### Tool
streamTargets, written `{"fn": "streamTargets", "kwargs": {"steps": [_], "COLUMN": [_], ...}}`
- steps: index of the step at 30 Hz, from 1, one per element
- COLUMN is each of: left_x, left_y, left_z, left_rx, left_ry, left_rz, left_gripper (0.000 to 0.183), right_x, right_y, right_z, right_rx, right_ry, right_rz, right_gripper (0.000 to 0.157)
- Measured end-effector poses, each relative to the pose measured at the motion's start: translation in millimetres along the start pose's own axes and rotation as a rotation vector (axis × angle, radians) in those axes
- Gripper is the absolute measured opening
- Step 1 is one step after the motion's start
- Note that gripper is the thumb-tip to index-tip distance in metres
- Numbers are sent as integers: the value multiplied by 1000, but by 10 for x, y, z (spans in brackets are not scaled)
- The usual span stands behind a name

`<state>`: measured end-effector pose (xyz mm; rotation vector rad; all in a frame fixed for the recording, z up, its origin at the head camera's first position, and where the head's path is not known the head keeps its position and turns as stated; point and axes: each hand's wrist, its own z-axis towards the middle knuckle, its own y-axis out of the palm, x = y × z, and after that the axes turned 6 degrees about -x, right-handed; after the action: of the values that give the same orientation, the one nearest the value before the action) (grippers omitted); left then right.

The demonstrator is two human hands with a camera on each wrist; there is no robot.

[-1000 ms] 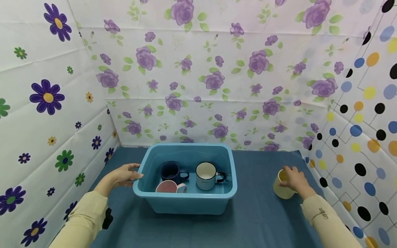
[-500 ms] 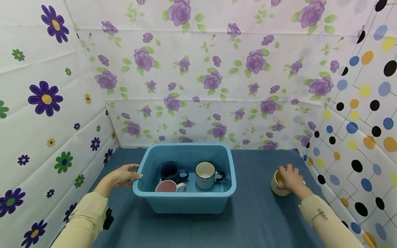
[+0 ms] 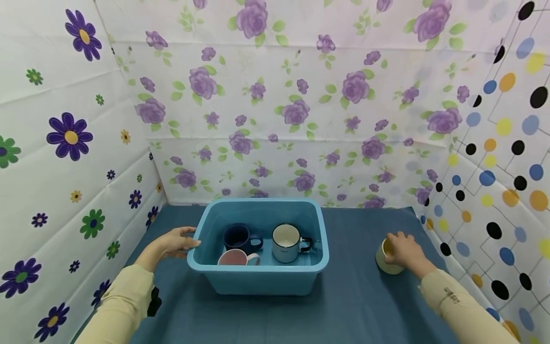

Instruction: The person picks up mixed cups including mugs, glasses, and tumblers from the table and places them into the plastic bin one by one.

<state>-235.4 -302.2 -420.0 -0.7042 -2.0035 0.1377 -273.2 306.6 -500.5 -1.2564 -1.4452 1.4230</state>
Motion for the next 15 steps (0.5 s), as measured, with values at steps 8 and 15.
{"fn": "streamTargets", "kwargs": {"steps": [8,15], "left_x": [-22,-32], "left_y": [1,-21], "left_z": [-19,-15], "left_rx": [-10,-61], "left_ry": [23,48], "left_rz": [-8,-8], "left_gripper": [72,80], "right_x": [-137,-258], "right_y": [-187,-400], "right_z": [6,-1], "right_rx": [-55,-86], "right_ry": [-39,-42], "right_rz": [4,41], "right_gripper": [69,72]}}
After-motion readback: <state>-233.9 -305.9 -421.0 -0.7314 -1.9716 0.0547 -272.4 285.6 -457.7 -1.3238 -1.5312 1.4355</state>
